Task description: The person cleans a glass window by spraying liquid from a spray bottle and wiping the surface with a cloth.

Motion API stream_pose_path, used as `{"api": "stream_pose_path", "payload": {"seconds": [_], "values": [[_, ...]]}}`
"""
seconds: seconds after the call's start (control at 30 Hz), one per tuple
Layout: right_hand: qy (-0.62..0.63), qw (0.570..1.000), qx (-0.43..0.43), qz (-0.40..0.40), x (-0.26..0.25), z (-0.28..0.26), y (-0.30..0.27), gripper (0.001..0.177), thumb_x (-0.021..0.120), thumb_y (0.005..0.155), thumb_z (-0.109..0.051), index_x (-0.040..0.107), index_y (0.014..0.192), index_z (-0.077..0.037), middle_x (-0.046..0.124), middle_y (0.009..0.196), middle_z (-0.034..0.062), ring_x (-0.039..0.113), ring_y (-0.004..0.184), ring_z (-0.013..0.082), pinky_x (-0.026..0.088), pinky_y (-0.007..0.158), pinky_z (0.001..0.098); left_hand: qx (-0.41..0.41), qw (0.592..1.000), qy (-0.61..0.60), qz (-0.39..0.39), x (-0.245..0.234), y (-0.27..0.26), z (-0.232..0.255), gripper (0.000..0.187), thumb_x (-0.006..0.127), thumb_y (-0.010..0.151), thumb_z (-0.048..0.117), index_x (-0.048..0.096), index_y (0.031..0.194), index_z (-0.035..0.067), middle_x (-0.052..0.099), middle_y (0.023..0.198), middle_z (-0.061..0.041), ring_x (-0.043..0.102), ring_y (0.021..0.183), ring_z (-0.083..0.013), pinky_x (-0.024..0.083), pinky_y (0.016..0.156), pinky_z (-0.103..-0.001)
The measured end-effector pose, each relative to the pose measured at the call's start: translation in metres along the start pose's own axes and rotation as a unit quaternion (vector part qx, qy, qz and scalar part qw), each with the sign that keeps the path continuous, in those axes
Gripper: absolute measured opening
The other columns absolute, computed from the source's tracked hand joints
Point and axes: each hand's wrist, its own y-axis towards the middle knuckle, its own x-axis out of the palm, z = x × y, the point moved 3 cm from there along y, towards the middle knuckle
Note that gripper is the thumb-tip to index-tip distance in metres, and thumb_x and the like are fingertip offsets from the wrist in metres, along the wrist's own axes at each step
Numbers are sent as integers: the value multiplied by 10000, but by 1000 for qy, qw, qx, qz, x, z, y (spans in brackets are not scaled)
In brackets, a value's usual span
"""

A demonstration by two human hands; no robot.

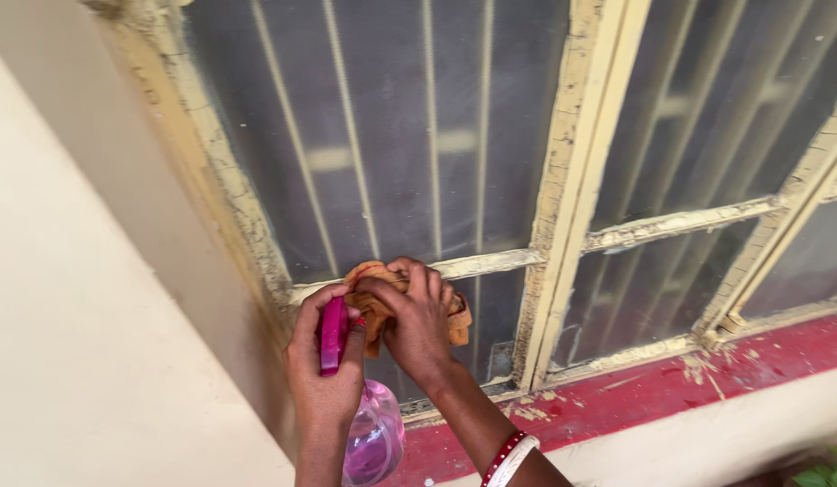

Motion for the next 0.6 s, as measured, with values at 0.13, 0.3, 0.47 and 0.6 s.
{"api": "stream_pose_path", "payload": {"seconds": [0.13,0.3,0.47,0.6], "values": [[-14,999,30,22,-22,31,-3,587,834,636,-17,747,1128,-325,497,1312,43,418,1261,298,288,1054,500,7,999,-17,-28,22,-4,1,421,703,816,-38,675,1199,135,740,912,-19,703,890,-103,552,831,-273],[-16,992,96,85,-61,74,-10,625,748,593,112,770,1063,-301,500,1297,36,418,1257,305,301,1058,470,-6,999,-21,-49,48,-6,5,418,709,831,-28,674,1207,150,744,887,-4,691,856,-83,546,810,-259],[6,974,176,142,-81,104,-9,549,707,613,144,779,975,-263,505,1272,17,430,1258,281,313,1048,459,-28,997,-14,-75,66,-7,7,428,706,832,-20,666,1212,173,755,890,6,709,842,-82,561,783,-264],[21,970,175,165,-78,106,-9,494,717,645,121,780,962,-254,507,1261,15,428,1248,276,289,1062,477,-18,997,-6,-81,69,-8,7,416,715,840,-7,668,1210,177,761,898,12,723,857,-83,567,793,-268]]}}
